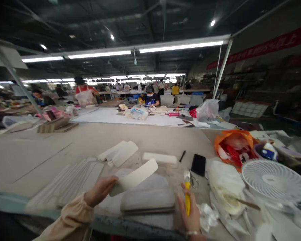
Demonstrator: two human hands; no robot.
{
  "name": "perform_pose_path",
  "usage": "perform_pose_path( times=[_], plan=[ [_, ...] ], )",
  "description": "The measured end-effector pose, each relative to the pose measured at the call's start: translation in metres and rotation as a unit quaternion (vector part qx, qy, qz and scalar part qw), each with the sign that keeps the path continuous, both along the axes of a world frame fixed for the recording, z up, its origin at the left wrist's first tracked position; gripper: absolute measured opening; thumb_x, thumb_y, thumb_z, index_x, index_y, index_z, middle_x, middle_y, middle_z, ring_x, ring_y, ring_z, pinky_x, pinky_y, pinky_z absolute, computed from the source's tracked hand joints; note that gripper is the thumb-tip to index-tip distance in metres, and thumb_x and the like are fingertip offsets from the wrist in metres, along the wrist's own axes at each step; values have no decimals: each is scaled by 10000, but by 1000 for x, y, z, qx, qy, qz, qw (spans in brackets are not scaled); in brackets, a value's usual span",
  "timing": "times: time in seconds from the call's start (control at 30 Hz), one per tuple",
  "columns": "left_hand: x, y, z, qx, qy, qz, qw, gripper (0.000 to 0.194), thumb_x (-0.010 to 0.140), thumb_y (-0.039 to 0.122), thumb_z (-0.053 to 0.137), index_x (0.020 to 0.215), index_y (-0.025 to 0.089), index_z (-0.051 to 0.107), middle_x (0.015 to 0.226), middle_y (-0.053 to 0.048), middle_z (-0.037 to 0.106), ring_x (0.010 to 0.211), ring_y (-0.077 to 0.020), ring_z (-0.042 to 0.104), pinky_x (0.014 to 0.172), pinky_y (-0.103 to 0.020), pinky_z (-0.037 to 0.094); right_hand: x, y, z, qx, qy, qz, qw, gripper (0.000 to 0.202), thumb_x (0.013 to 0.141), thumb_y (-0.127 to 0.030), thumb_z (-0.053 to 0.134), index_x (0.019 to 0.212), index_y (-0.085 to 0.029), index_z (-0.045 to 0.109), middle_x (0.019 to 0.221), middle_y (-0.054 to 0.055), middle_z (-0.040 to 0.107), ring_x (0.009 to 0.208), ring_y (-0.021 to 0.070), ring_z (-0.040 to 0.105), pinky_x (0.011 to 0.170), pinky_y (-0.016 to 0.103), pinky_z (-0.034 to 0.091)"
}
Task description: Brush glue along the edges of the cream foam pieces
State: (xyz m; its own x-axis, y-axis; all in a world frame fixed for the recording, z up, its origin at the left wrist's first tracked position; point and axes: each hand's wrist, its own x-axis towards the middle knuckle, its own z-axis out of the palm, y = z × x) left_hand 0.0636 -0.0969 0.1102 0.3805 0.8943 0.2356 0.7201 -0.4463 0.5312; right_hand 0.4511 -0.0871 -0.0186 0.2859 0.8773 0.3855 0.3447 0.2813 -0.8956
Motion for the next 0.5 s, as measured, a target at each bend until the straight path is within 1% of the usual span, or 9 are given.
perform_pose_path(
  times=[0.03, 0.07, 0.13, 0.2, 0.3, 0.33, 0.4, 0.5],
  plan=[
    [7, -5, 2, -21, -5, -19, 1000, 318, 983, 325, 327, 878, 200, 600, 793, -41, 664, 720, -158, 619, 649, -247, 472, -4, -6, 10, -14, 51, 22, 998, 384, 809, -524, 641, 1057, -261, 510, 1257, 110, 635, 1230, 315, 565, 1045, 531, 446],
    [14, -9, 3, -40, -9, -35, 999, 320, 987, 327, 323, 892, 198, 600, 804, -35, 662, 730, -152, 615, 662, -244, 467, -10, -7, 21, -18, 100, 49, 994, 385, 813, -509, 647, 1062, -264, 485, 1316, 121, 598, 1248, 303, 553, 1051, 520, 442],
    [26, -12, 3, -74, -12, -56, 996, 330, 992, 332, 314, 892, 195, 597, 810, -23, 653, 739, -142, 605, 681, -239, 457, -22, -1, 41, -30, 188, 99, 977, 405, 808, -498, 671, 1065, -275, 452, 1381, 128, 544, 1181, 282, 607, 1008, 489, 485],
    [35, -10, 0, -96, -4, -61, 994, 340, 991, 343, 313, 867, 193, 592, 787, -12, 634, 725, -137, 589, 676, -237, 443, -30, 4, 56, -70, 261, 150, 951, 396, 819, -508, 664, 1058, -290, 435, 1390, 112, 536, 1061, 265, 673, 894, 461, 555],
    [43, -5, -5, -118, 14, -40, 992, 346, 972, 375, 339, 806, 200, 588, 713, 5, 598, 673, -140, 554, 643, -244, 418, -31, 0, 70, -102, 340, 177, 918, 362, 850, -559, 602, 1009, -294, 414, 1334, 90, 585, 950, 247, 707, 746, 410, 594],
    [44, -3, -7, -126, 13, -28, 992, 341, 960, 383, 355, 790, 204, 590, 691, 9, 588, 660, -143, 543, 636, -247, 411, -30, -3, 72, -101, 352, 176, 914, 365, 855, -579, 580, 996, -290, 407, 1311, 92, 602, 942, 245, 707, 725, 399, 594],
    [46, 1, -10, -143, 3, -7, 990, 329, 936, 393, 381, 772, 212, 602, 666, 10, 583, 649, -150, 531, 631, -251, 405, -26, -9, 75, -94, 345, 176, 917, 391, 840, -592, 590, 992, -283, 403, 1288, 99, 617, 920, 232, 699, 714, 394, 596],
    [48, 6, -15, -169, -15, -7, 985, 310, 902, 410, 423, 772, 221, 632, 672, 8, 607, 656, -156, 542, 642, -251, 414, -26, -12, 74, -95, 268, 174, 943, 452, 756, -513, 725, 993, -274, 424, 1273, 91, 622, 876, 201, 675, 727, 382, 595]
  ],
)
